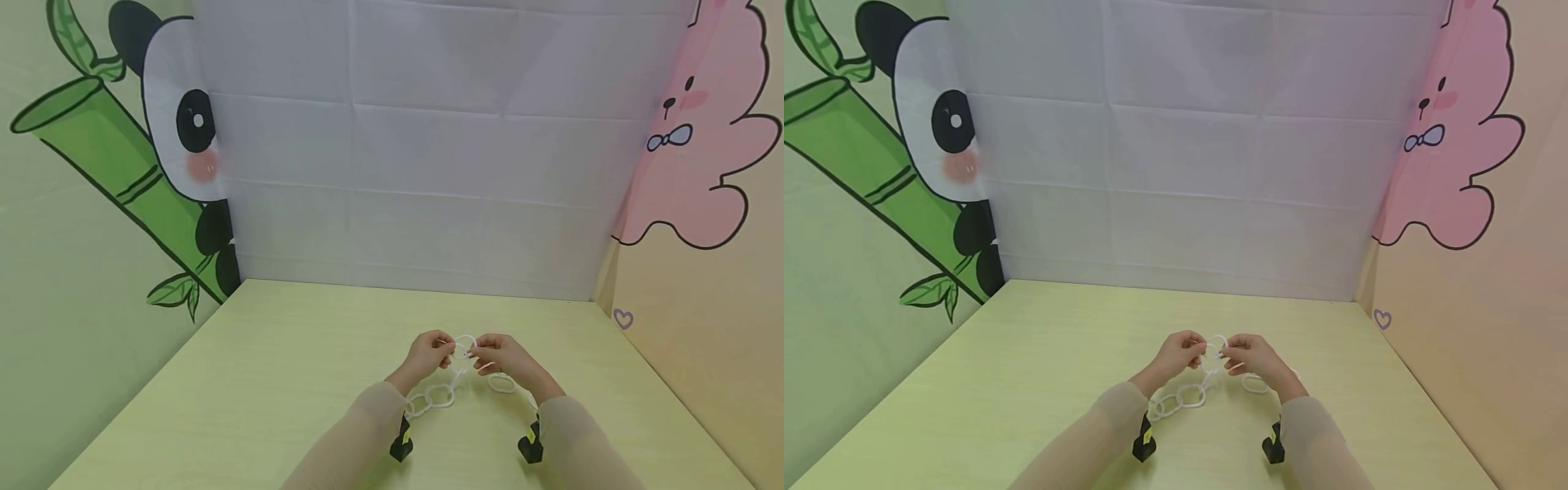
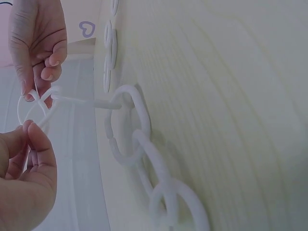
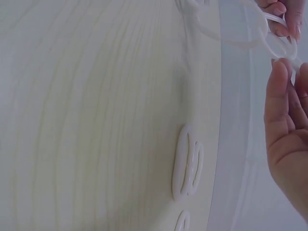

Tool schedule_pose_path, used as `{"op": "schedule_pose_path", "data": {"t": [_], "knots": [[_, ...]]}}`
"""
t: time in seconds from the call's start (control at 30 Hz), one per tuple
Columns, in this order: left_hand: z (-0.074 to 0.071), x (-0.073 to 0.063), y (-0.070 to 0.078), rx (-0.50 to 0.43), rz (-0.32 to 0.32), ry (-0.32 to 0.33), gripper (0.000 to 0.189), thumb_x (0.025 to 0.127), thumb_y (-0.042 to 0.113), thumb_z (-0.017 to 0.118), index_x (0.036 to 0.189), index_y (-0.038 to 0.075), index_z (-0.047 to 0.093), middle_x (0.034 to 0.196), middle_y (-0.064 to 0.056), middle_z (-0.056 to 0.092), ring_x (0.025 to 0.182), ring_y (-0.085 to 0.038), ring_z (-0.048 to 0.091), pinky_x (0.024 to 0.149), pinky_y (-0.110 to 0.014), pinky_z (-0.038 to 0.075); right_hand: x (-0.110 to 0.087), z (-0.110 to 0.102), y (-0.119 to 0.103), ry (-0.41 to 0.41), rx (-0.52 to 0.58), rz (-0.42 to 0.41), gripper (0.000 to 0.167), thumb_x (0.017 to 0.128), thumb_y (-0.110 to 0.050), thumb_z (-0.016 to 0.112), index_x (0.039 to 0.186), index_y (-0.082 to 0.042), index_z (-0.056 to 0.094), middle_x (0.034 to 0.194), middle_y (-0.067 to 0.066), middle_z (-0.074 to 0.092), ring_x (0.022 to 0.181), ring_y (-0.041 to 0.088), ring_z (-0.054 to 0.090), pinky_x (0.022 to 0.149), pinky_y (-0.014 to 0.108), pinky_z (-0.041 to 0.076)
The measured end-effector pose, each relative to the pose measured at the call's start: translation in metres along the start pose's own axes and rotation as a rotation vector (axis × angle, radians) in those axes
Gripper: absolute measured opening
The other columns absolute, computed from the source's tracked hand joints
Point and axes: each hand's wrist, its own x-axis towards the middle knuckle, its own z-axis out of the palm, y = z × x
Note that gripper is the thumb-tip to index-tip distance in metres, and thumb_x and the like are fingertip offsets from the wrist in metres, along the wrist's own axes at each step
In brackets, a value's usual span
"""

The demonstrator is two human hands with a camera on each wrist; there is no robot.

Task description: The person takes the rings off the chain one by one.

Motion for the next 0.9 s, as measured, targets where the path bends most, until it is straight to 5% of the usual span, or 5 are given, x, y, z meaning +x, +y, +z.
{"op": "schedule_pose_path", "data": {"t": [0.23, 0.5, 0.9], "knots": [[0.0011, 0.0007, 0.0015, -0.006, -0.009, 0.005, 0.009, 0.090, 0.007, 0.060, 0.092, -0.003, 0.061, 0.079, -0.022, 0.061, 0.055, -0.009, 0.052, 0.054, -0.023, 0.050, 0.0012, -0.0007, 0.0018, 0.008, -0.013, 0.003, 0.017, 0.093, -0.013, 0.057, 0.096, 0.003, 0.053, 0.091, 0.010, 0.061, 0.073, 0.018, 0.059, 0.068, 0.034, 0.053], [0.0028, 0.0007, 0.0004, -0.015, -0.005, 0.009, 0.010, 0.090, 0.008, 0.060, 0.093, -0.002, 0.061, 0.077, -0.018, 0.061, 0.055, -0.009, 0.052, 0.053, -0.023, 0.049, 0.0005, -0.0003, 0.0016, 0.012, -0.024, -0.009, 0.017, 0.093, -0.013, 0.056, 0.097, 0.003, 0.051, 0.096, 0.025, 0.059, 0.070, 0.017, 0.057, 0.066, 0.034, 0.053], [0.0037, 0.0030, -0.0033, 0.000, -0.019, 0.000, 0.007, 0.090, 0.007, 0.059, 0.090, 0.000, 0.061, 0.076, -0.016, 0.061, 0.053, -0.009, 0.052, 0.053, -0.022, 0.048, -0.0012, -0.0022, 0.0000, -0.012, -0.038, -0.040, 0.018, 0.093, -0.012, 0.056, 0.096, 0.004, 0.048, 0.089, 0.015, 0.061, 0.068, 0.019, 0.056, 0.065, 0.038, 0.052]]}}
